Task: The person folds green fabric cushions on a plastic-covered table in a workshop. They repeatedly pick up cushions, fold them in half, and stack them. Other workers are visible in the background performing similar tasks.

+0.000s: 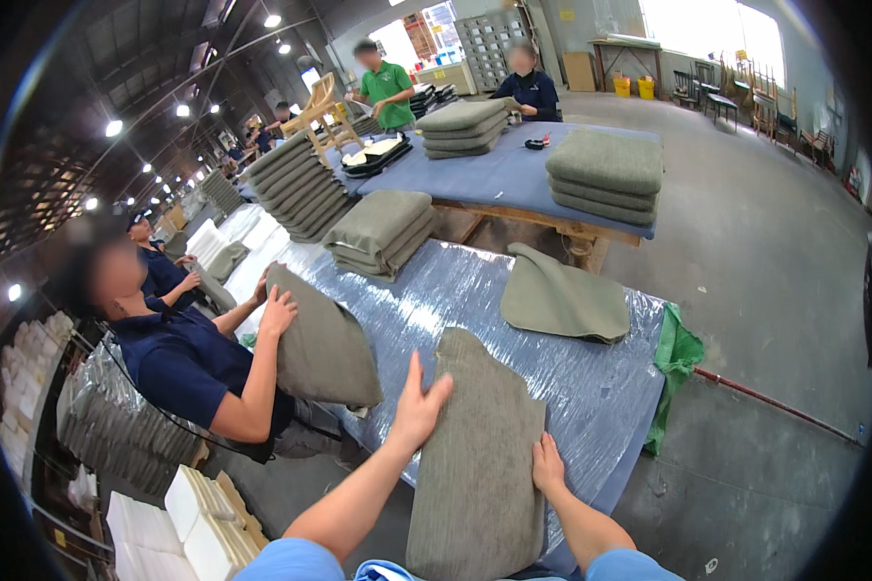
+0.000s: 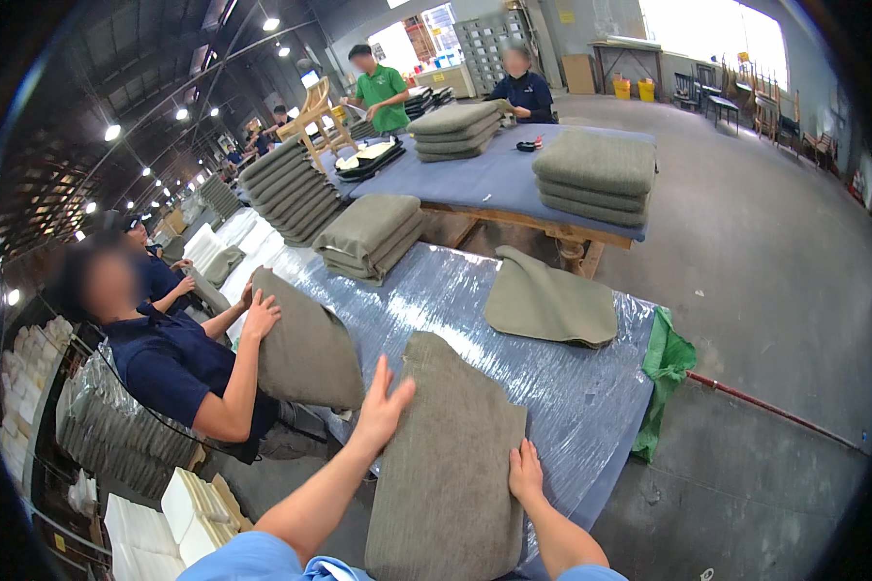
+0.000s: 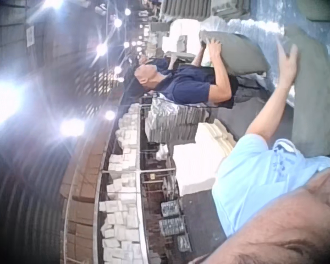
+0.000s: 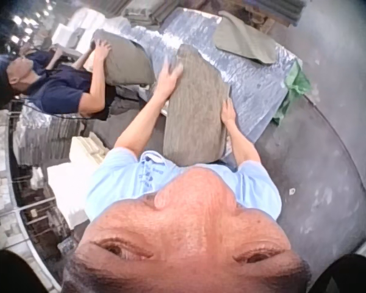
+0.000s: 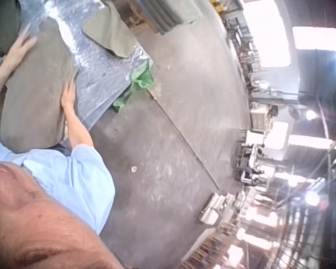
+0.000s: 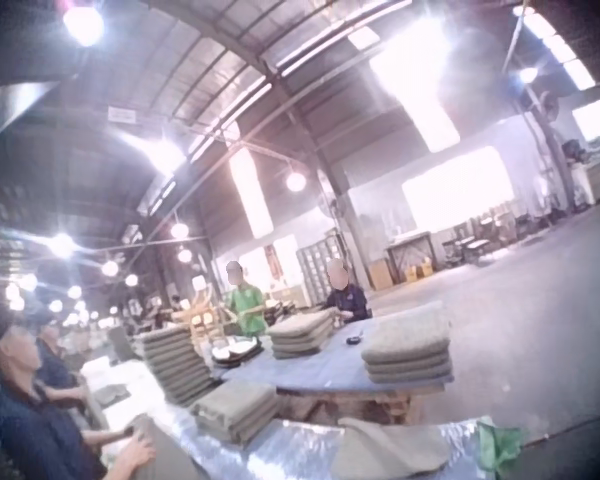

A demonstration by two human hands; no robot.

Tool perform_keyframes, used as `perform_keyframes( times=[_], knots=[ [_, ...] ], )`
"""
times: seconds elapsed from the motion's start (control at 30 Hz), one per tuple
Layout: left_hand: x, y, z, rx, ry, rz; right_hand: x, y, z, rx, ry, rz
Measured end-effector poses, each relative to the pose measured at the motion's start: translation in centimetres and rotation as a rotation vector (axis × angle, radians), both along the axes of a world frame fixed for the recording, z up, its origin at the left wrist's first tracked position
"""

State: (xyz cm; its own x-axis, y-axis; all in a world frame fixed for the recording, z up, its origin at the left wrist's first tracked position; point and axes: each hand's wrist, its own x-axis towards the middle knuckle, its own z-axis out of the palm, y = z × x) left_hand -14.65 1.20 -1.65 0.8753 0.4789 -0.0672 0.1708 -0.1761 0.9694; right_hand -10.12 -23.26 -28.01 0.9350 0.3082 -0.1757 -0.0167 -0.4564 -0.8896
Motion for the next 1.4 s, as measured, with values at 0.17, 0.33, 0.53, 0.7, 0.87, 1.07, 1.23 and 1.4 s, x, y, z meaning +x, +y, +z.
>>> perform_keyframes(
  times=[0.17, 0.33, 0.53, 0.7, 0.87, 1.07, 1.23, 1.4],
  knots=[
    [-15.8, -5.9, 4.4, -0.259, 0.203, -0.031, -6.8, -3.9, 2.8, 0.028, -0.032, 0.091],
    [-22.1, -6.6, 3.1, -0.374, 0.233, 0.143, -11.9, -8.6, 2.4, -0.055, 0.242, -0.03],
    [-24.8, -3.2, -0.7, -0.467, 0.362, 0.379, -9.5, -10.6, 1.9, 0.347, 0.952, -0.055],
    [-27.4, -0.9, -5.4, -0.623, 0.299, 0.467, -5.4, -11.3, 6.0, 0.44, 1.111, 0.109],
    [-28.6, -1.2, -9.6, -0.791, 0.232, 0.41, -3.0, -12.6, 13.6, 0.291, 0.775, 0.139],
    [-24.4, -4.4, -14.5, -0.907, 0.162, 0.173, -1.5, -14.7, 25.8, 0.185, 0.225, 0.151],
    [-19.4, -9.1, -15.4, -0.999, 0.078, -0.065, -5.4, -12.2, 41.0, -0.213, -0.136, 0.225],
    [-13.5, -11.8, -12.6, -0.627, 0.094, -0.384, -8.1, -9.5, 37.1, 0.125, 0.027, 0.295]
  ],
)
